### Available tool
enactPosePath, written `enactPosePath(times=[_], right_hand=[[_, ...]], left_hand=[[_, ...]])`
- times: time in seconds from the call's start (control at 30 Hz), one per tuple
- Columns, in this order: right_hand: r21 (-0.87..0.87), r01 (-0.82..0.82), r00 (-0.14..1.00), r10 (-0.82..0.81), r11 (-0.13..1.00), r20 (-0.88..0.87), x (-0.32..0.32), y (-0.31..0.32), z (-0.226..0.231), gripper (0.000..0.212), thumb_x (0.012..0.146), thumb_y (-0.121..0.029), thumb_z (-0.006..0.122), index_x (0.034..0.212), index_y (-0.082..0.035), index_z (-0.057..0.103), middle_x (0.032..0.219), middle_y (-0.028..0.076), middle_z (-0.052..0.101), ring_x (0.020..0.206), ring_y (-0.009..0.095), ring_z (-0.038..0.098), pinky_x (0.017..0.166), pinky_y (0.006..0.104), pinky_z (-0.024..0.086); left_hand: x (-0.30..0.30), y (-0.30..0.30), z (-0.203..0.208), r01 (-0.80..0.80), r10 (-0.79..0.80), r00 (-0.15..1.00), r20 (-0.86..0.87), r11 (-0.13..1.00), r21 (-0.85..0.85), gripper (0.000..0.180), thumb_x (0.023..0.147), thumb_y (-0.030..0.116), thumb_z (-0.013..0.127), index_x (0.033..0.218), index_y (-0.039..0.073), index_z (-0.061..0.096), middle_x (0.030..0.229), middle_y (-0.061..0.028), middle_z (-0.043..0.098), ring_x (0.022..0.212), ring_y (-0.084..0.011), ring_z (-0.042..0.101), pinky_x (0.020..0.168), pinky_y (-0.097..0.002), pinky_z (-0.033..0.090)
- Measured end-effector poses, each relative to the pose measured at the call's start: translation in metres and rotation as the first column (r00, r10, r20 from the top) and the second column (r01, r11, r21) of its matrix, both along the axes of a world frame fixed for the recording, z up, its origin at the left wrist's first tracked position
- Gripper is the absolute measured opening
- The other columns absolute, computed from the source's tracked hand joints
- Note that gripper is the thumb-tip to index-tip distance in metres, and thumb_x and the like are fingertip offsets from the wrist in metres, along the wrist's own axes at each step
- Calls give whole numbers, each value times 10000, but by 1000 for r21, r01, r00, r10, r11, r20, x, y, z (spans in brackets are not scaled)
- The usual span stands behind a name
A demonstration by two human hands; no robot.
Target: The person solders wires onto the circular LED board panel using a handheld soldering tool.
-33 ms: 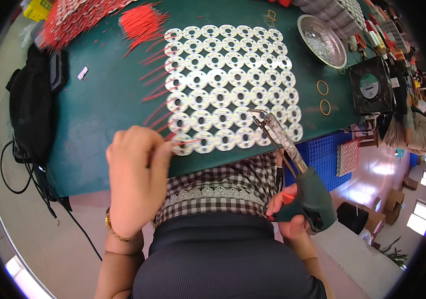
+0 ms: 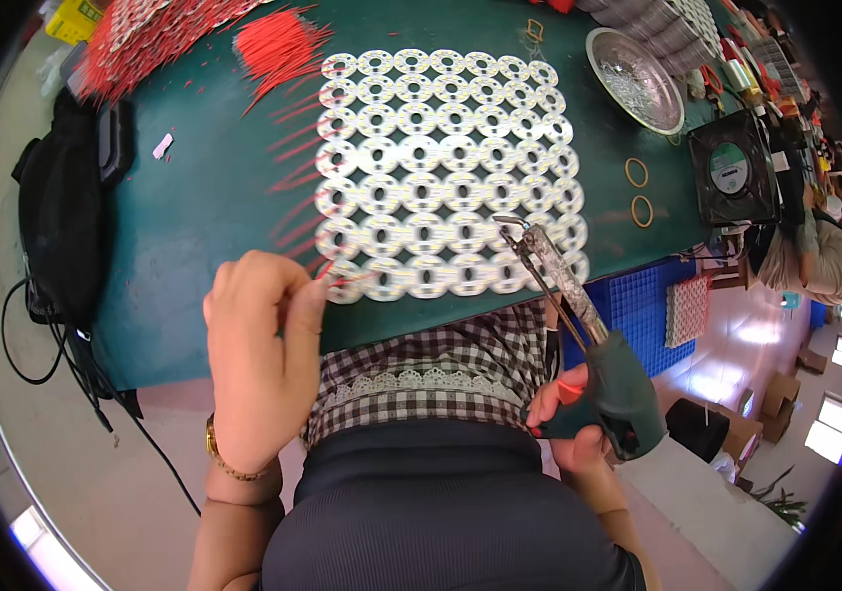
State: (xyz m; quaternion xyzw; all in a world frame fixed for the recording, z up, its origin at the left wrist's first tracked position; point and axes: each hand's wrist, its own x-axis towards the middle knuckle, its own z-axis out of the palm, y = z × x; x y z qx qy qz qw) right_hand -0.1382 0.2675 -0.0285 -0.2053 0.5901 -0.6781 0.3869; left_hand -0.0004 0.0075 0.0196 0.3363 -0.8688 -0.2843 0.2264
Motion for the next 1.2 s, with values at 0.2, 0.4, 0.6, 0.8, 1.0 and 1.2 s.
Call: enactPosePath(times=[0.2,0.4,0.6,0.8,1.0,1.2], right_hand=[[47,-59,998,59,997,-4,0,11,-2,772,764,-670,643,1162,-49,416,809,78,516,691,187,543,638,323,481],[39,-90,995,91,995,-35,-1,7,-2,795,743,-706,633,1150,-57,422,804,74,513,704,172,543,625,319,482],[-20,-124,988,126,992,89,-3,-26,1,819,763,-694,620,1209,-41,407,809,89,523,699,192,550,618,306,474],[-61,-212,975,215,975,62,-4,-44,-8,797,791,-703,575,1223,-55,403,782,79,525,674,186,557,672,334,473],[-172,-167,982,179,971,54,-13,-74,3,760,812,-730,507,1203,-84,413,762,38,520,635,169,559,923,425,442],[-414,-67,986,123,908,110,-38,-86,-7,706,928,-628,356,1291,-23,357,728,44,481,602,162,550,1035,485,413]], left_hand=[[-3,9,-4,62,-70,995,-71,992,-114,84,867,36,585,811,53,525,751,-54,483,723,-231,424,706,-334,326],[-1,3,-9,109,-92,979,-184,990,88,94,879,52,593,814,43,526,742,-57,478,708,-236,408,663,-328,347],[19,-4,12,124,-145,972,182,985,123,133,866,63,625,817,6,515,714,-91,500,619,-251,424,584,-337,380],[26,-1,36,-252,250,961,-118,968,-4,96,823,21,642,822,7,547,723,-85,524,634,-211,503,565,-299,391],[0,3,14,285,-273,956,-104,949,133,118,810,34,664,811,30,545,747,-116,541,634,-301,526,560,-372,424],[-7,1,-14,104,-106,994,33,993,52,129,840,65,657,799,39,538,728,-102,565,623,-293,552,543,-372,427]])
